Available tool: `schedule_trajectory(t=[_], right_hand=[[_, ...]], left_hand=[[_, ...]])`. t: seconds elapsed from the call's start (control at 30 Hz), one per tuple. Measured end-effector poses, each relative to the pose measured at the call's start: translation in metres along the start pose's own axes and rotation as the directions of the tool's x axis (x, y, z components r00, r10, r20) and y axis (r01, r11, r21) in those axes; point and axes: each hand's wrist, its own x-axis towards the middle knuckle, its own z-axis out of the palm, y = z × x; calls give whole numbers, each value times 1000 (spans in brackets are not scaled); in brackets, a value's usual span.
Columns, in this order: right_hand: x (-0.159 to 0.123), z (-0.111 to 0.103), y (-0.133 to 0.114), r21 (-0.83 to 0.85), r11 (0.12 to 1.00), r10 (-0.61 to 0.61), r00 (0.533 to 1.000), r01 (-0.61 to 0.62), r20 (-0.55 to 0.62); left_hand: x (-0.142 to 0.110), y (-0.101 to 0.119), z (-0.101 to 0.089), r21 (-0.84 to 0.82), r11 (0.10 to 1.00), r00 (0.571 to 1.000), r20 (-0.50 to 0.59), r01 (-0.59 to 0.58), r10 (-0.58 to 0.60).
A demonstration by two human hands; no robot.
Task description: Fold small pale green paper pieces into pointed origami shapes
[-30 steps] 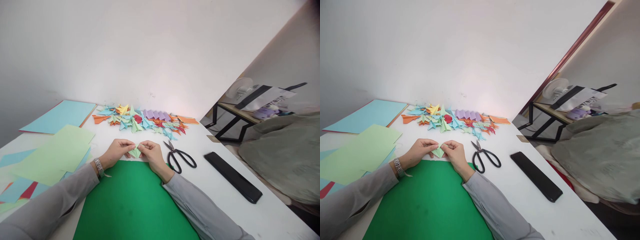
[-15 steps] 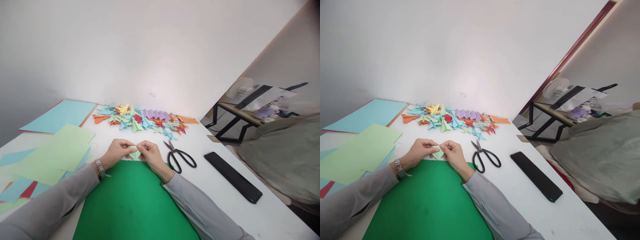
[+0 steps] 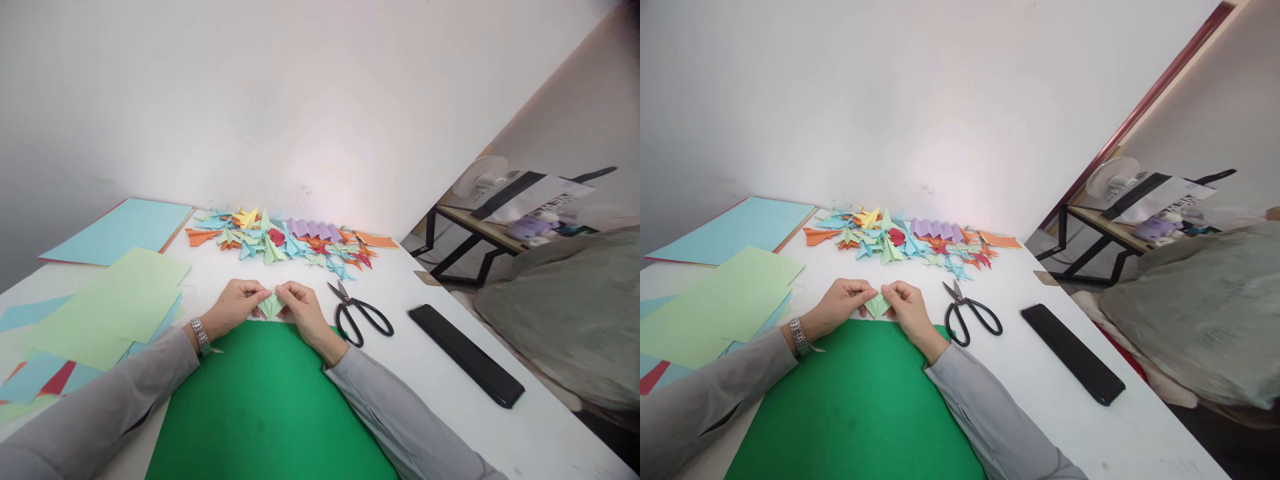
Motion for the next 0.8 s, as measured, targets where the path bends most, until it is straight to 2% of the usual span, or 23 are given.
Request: schedule_trajectory(t=[0.1, 0.23, 0.47, 0.8], right_hand=[[1, 0, 2, -43, 999, -7, 998, 10, 56], [1, 0, 6, -28, 1000, -1, 999, 2, 53], [2, 0, 6, -52, 999, 9, 997, -5, 75], [2, 0, 5, 19, 998, 55, 994, -57, 97]], left_hand=[[0, -1, 0, -18, 1000, 1000, 16, -1, 2], [0, -3, 0, -45, 998, 997, 53, 53, -50], [1, -6, 0, -114, 991, 996, 55, 71, -65], [1, -4, 0, -5, 998, 989, 140, 55, -54]])
